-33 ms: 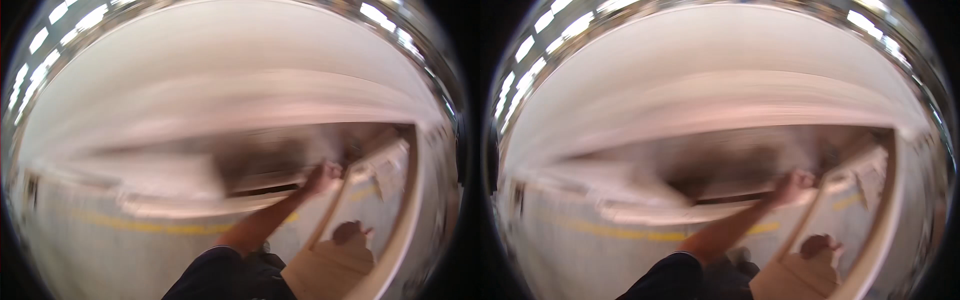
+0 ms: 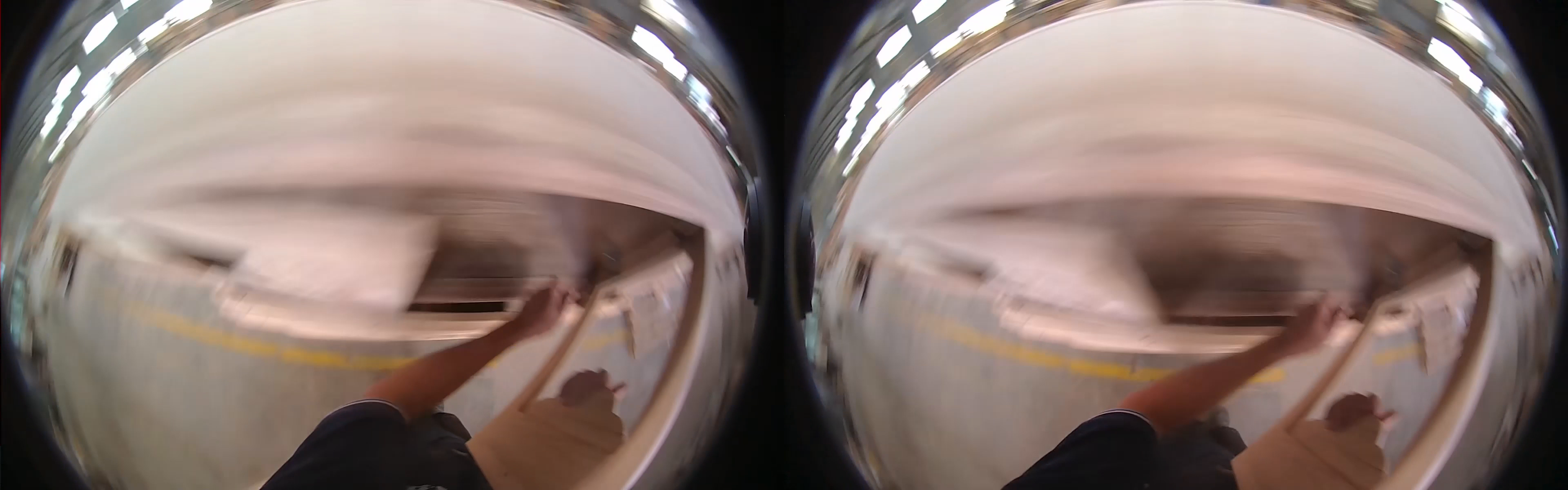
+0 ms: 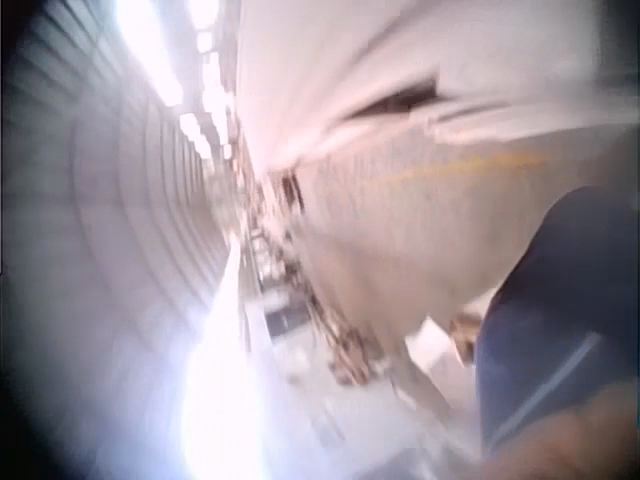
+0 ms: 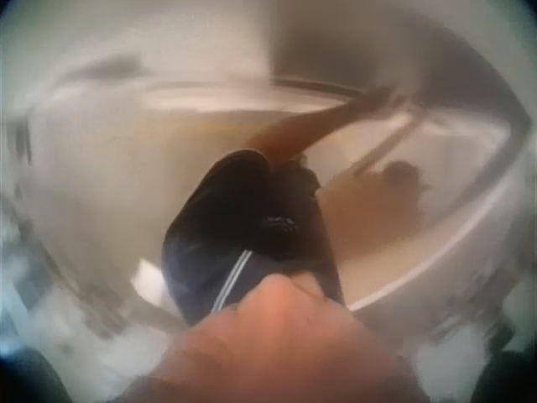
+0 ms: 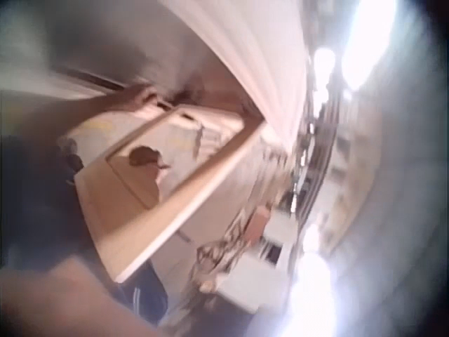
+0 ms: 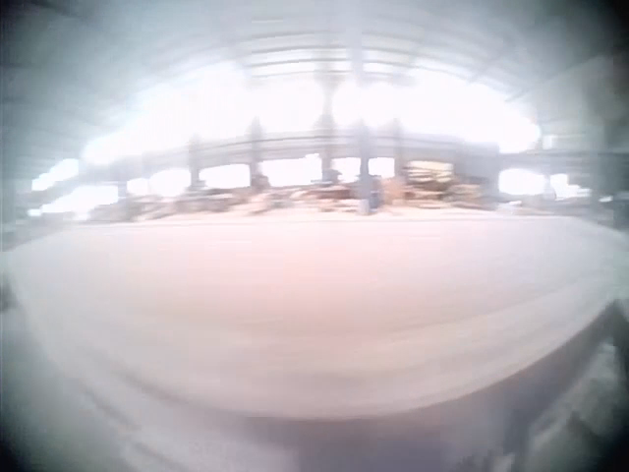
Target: The person attaches hinges to a wooden door panel using a drill and then installs the door onto a wooden cabinet frame by screwing the hinges into the cabinet's interior.
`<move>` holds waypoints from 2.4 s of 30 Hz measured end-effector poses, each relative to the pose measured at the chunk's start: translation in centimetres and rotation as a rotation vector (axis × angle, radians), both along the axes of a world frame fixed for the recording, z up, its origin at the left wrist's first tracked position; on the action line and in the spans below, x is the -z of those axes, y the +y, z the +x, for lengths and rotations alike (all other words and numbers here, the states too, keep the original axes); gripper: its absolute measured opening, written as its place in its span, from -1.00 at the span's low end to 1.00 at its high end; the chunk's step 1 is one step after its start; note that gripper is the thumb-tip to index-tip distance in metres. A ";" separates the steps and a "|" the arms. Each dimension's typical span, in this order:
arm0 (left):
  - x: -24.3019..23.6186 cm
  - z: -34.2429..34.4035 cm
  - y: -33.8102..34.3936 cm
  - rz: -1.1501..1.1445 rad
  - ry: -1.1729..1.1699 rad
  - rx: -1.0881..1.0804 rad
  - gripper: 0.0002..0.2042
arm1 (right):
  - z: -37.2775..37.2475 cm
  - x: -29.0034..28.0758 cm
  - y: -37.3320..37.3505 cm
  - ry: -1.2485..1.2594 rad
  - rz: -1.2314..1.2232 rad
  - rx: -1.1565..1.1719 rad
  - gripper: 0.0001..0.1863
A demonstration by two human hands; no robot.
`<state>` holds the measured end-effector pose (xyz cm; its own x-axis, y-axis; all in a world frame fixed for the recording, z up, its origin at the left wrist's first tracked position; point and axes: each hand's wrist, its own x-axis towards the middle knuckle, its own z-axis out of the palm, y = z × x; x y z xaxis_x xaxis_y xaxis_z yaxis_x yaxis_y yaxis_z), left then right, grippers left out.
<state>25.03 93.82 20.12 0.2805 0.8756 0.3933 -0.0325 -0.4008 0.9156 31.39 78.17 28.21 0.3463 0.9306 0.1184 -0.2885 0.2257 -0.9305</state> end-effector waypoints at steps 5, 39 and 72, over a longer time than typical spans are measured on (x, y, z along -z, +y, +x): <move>2.1 -17.4 -15.3 -0.339 0.094 -0.167 -0.78 | -3.0 3.8 5.0 -0.271 -0.110 0.080 -0.32; 7.0 -20.8 -86.2 -1.430 0.821 -1.204 -0.47 | -4.6 -2.3 6.1 0.084 0.062 0.038 -0.33; -5.1 -7.0 1.4 -0.634 -0.232 0.389 -0.85 | -0.7 -3.8 -4.2 -0.085 -0.078 -0.022 -0.21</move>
